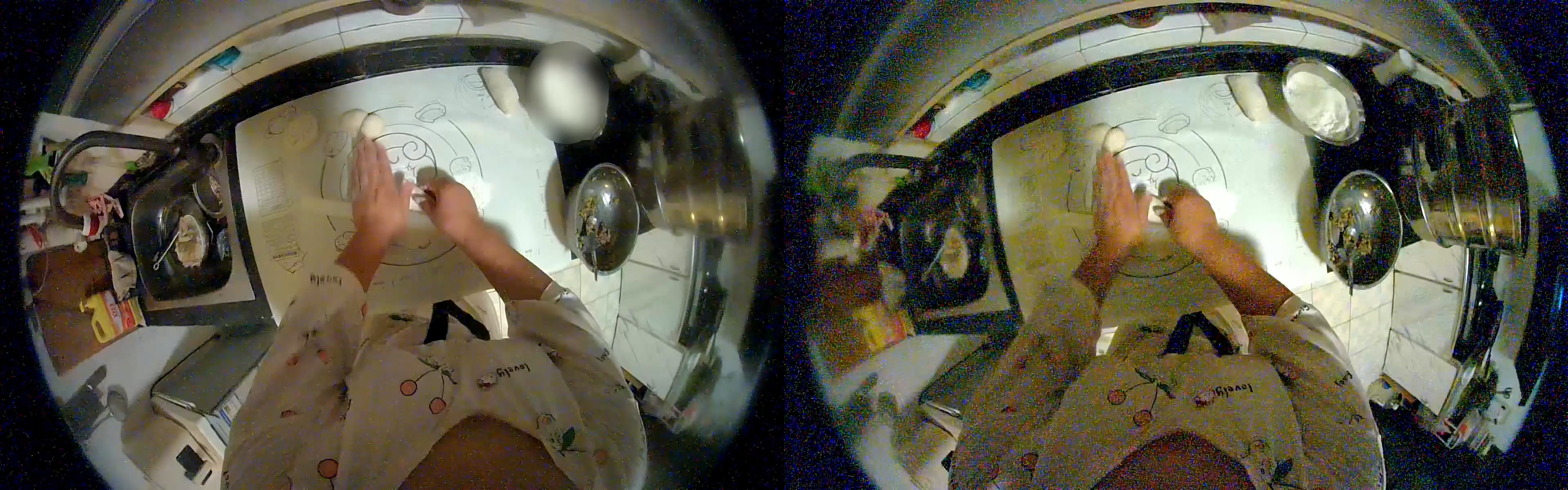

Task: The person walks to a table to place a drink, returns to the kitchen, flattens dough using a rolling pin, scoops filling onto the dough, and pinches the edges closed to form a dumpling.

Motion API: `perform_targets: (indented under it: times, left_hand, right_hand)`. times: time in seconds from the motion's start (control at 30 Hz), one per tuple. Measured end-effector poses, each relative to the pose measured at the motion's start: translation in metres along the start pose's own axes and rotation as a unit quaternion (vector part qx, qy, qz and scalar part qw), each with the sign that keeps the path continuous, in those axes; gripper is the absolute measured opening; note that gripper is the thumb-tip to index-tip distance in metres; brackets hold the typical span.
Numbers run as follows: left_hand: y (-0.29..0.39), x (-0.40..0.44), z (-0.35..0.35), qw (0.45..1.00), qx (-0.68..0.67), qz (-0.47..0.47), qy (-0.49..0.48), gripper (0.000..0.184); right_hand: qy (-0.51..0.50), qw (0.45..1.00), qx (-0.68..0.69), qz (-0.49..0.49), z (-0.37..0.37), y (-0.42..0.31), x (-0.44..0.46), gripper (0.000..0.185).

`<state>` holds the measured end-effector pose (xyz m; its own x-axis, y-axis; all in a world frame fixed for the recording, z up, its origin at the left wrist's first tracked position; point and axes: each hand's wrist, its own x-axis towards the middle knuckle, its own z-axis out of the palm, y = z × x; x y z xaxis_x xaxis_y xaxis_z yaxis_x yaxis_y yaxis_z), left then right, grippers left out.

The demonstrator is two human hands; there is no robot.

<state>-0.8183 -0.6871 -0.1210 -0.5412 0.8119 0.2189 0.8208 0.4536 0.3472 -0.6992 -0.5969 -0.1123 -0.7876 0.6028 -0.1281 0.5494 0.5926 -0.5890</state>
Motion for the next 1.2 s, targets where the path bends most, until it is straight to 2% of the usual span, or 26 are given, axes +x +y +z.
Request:
perform_targets:
  times: [0.07,0.1,0.17,0.23,0.3,0.4,0.5,0.6,0.7,0.8,0.9,0.97,1.03,1.13,1.2]
  left_hand:
    - [-0.006,-0.054,-0.011,0.999,0.025,0.013,-0.042,0.066]
    - [-0.008,-0.087,-0.024,0.997,-0.047,0.001,-0.057,0.065]
    - [-0.029,-0.154,-0.018,0.996,-0.069,0.014,-0.053,0.054]
    - [-0.035,-0.159,-0.019,0.996,-0.082,-0.041,-0.023,0.038]
    - [-0.033,-0.154,-0.035,0.957,-0.208,-0.202,0.007,0.024]
    - [-0.024,-0.119,-0.048,0.922,-0.312,-0.219,0.069,0.013]
    - [-0.026,-0.112,-0.038,0.937,-0.304,-0.149,0.085,0.008]
    - [-0.025,-0.11,-0.041,0.918,-0.342,-0.199,0.011,0.016]
    - [-0.008,-0.108,-0.045,0.973,-0.138,-0.16,-0.087,0.041]
    - [-0.004,-0.131,-0.034,0.995,-0.024,-0.052,-0.083,0.072]
    - [0.003,-0.118,-0.03,0.987,0.029,-0.083,-0.134,0.082]
    - [0.008,-0.075,-0.021,0.99,0.049,-0.09,-0.097,0.079]
    - [0.009,-0.029,-0.015,0.997,0.056,-0.035,-0.036,0.075]
    - [0.009,0.008,0.001,0.999,0.024,-0.013,0.017,0.073]
    - [0.014,-0.042,-0.022,0.997,0.04,-0.016,-0.061,0.072]
  right_hand:
    - [-0.021,1.0,0.019,0.006,0.007,0.001,-0.003,0.022]
    - [-0.049,0.998,0.028,0.038,0.007,0.005,-0.001,0.019]
    - [-0.011,0.995,0.079,0.067,-0.001,0.002,-0.007,0.018]
    - [0.029,0.989,0.116,0.083,0.002,0.008,-0.017,0.018]
    - [0.065,0.985,0.138,0.079,0.018,0.022,-0.027,0.019]
    - [0.05,0.981,0.149,0.117,0.01,0.012,-0.031,0.019]
    - [0.043,0.977,0.174,0.119,0.014,0.015,-0.028,0.019]
    - [0.077,0.983,0.142,0.089,0.008,0.007,-0.027,0.019]
    - [0.086,0.979,0.168,0.079,0.024,0.017,-0.028,0.021]
    - [0.065,0.989,0.13,0.018,0.016,0.008,-0.033,0.022]
    - [0.06,0.995,0.084,-0.015,0.01,0.004,-0.03,0.025]
    - [0.038,0.996,0.075,-0.009,0.008,0.005,-0.025,0.027]
    - [0.021,0.997,0.071,0.009,0.006,0.005,-0.015,0.028]
    - [-0.01,0.998,0.05,0.034,0.003,0.003,-0.008,0.025]
    - [-0.053,0.998,0.036,0.025,-0.001,0.004,-0.001,0.024]
